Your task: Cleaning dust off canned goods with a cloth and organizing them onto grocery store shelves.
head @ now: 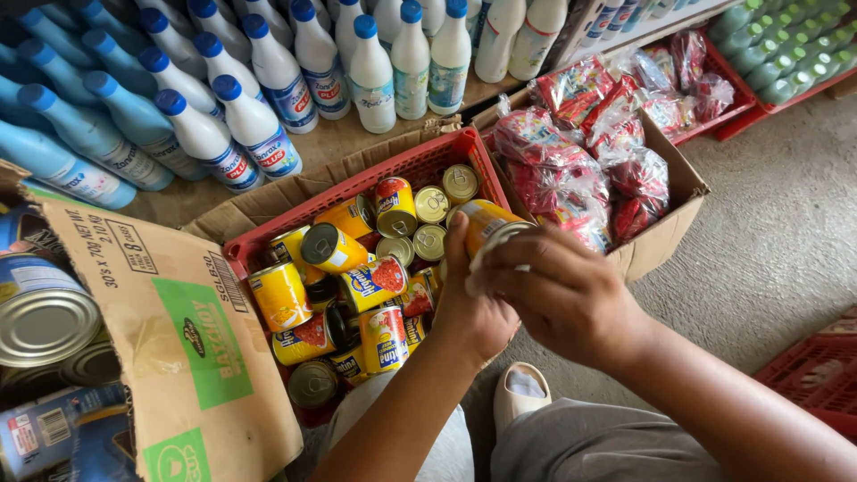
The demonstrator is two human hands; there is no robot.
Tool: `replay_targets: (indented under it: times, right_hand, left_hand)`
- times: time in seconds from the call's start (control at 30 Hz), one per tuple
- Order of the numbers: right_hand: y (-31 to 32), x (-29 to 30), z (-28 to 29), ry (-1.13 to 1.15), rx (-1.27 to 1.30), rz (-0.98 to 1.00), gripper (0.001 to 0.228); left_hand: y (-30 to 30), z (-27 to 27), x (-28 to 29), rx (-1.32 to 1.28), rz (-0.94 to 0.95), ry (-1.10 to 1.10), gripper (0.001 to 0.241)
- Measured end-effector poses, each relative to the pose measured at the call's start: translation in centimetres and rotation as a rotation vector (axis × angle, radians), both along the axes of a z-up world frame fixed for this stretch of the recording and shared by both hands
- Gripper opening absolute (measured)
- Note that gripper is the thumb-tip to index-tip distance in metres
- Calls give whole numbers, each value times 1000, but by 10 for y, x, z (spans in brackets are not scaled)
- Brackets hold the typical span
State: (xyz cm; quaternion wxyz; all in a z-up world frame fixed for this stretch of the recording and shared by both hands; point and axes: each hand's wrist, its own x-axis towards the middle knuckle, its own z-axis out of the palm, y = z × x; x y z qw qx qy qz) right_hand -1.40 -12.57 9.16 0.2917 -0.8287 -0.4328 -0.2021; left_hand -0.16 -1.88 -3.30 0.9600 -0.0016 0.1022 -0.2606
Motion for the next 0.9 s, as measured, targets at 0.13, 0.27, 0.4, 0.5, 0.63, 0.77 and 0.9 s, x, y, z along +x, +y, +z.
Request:
replay_targets:
  times: [0.13,0.27,0.4,0.5,0.63,0.77,0.9]
  right_hand:
    - [-7,8,0,-25,-143,24,21]
    - [-11,14,-3,-98,-60,-160,20]
    - [6,7,3,-37,27,4,13]
    - [4,8,-12,26,-19,119,18]
    - [2,19,-33,96,43,114,15]
    - [17,30,-69,230,182,167,3]
    - [32,33,-121,440,97,188,5]
  left_hand:
    - [14,1,16,91,90,16,52]
    - [15,10,16,205,92,41,66]
    - [15,1,18,182,65,-59,51]
    - [41,10,28,236,99,-61,48]
    - [83,26,35,253,185,147,52]
    - [108,25,22,552,369,206,66]
    - [117,1,12,622,403,225,71]
